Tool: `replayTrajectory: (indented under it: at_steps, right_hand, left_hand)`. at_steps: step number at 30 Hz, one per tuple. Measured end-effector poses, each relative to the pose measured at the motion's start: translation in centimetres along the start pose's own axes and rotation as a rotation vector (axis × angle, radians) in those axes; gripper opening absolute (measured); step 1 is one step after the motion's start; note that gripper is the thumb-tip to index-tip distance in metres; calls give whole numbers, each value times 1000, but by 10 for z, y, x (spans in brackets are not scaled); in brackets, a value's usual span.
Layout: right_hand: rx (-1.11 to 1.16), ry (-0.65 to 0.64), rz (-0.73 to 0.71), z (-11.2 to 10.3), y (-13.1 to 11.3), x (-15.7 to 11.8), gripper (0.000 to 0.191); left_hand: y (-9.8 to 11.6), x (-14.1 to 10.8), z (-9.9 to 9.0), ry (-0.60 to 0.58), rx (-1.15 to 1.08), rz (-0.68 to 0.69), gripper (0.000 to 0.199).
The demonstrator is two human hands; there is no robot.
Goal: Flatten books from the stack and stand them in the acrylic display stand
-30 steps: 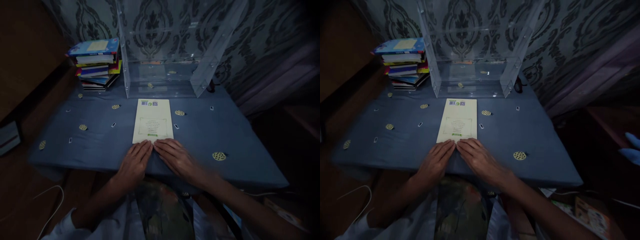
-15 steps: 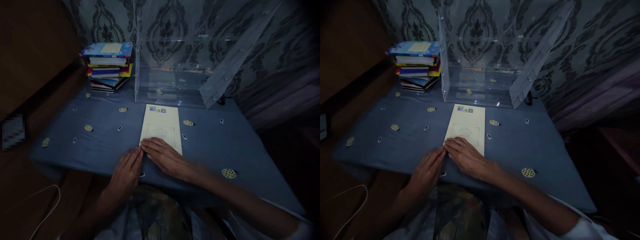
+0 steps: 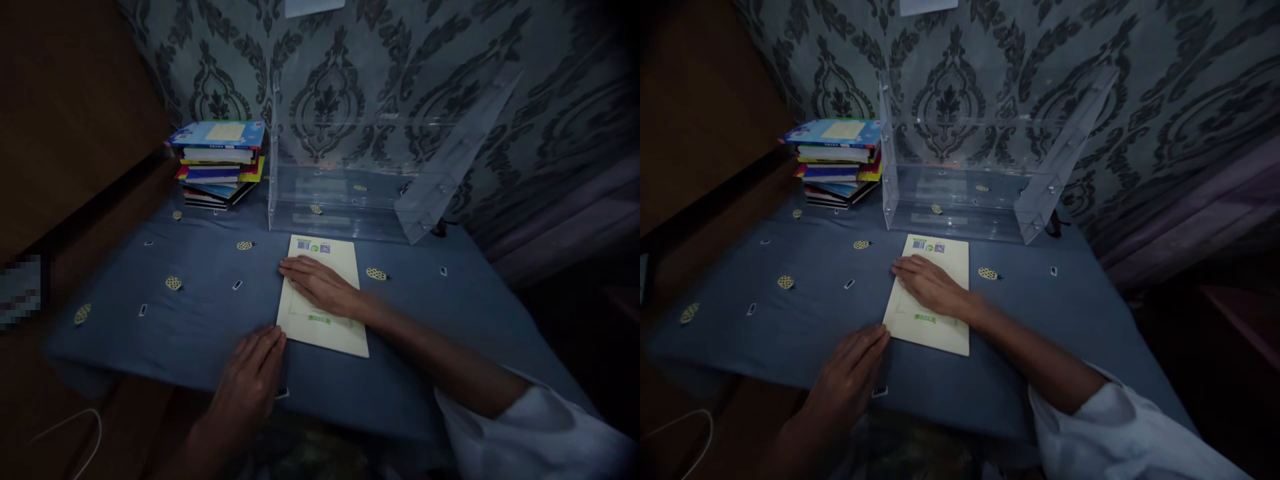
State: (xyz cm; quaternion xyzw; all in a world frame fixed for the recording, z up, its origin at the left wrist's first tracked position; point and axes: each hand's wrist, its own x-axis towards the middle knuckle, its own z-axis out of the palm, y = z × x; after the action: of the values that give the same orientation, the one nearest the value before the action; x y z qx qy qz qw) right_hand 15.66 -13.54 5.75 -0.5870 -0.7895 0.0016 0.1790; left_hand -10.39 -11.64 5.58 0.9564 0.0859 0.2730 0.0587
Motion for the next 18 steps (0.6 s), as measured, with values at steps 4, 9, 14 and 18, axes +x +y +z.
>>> replayTrajectory:
  at_steps: [4,9,14,18]
  right_hand:
    - [4,0,77,-3,29,13,42]
    - [6,19,124,-2,45,17,44]
    - [-69,137,153,7,51,10,43]
    - [-145,281,172,17,62,-4,41]
  left_hand:
    - [0,1,0,16,-1,3,41]
    - [-1,1,3,29,-12,-4,42]
    - [3,6,-1,-24,-7,-34,36]
    - [7,20,-8,-147,10,-87,22]
